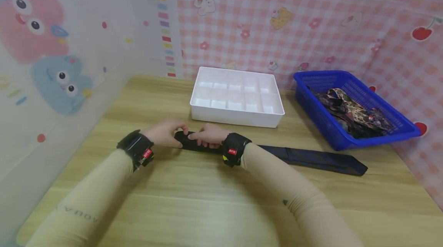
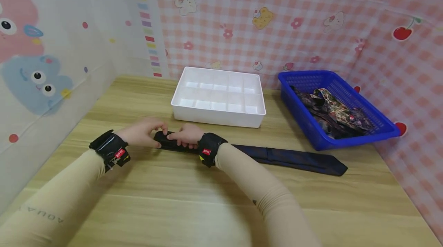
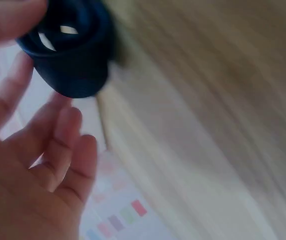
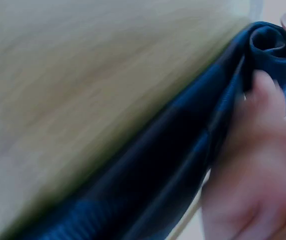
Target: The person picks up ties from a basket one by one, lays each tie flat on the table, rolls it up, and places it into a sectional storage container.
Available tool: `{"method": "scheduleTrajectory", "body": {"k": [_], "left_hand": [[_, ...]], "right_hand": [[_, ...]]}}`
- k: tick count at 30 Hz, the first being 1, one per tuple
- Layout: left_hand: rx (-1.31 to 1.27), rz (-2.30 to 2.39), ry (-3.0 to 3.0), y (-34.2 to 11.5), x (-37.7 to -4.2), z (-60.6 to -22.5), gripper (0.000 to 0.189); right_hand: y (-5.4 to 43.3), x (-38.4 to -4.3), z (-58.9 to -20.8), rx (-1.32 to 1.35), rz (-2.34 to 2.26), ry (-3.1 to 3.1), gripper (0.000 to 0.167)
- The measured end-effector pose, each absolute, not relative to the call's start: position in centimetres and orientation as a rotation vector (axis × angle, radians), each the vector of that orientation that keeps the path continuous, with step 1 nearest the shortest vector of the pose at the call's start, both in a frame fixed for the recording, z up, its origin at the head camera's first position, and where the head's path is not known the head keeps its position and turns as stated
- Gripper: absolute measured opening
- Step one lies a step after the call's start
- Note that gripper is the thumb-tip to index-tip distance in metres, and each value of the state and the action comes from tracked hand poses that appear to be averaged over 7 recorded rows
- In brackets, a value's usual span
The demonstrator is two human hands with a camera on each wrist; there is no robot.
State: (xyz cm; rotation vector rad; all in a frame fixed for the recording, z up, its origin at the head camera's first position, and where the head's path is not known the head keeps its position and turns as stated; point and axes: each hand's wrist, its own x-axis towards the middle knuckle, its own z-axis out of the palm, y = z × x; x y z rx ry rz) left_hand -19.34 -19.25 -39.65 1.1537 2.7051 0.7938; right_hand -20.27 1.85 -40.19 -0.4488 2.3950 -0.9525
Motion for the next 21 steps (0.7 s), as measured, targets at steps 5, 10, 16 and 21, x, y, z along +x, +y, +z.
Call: {"method": "scheduleTrajectory", "body": {"k": [5,10,16,21], "left_hand": [[1.067,0.663,2.71,-19.5,-18.9,-40.1,0.044],[1.096,0.661,2.716,-19.7,-18.9,-40.4,0.043],[1.163,0.684,2.734,-20.0,-19.1,-40.7,0.04],[1.114,0.702,2.729,-20.2,-19.0,-40.9,0.039]], "right_hand": [[1.9,-20.2,-40.2,-0.6,-0.767,2.679,0.034],[1.8,-20.0,-40.3,-0.6,-0.744,2.694,0.035],[1.8,-19.8,-40.7,-0.553,-0.823,2.654,0.032],[1.7,-19.3,-41.0,-0.569,-0.918,2.689,0.032]]}}
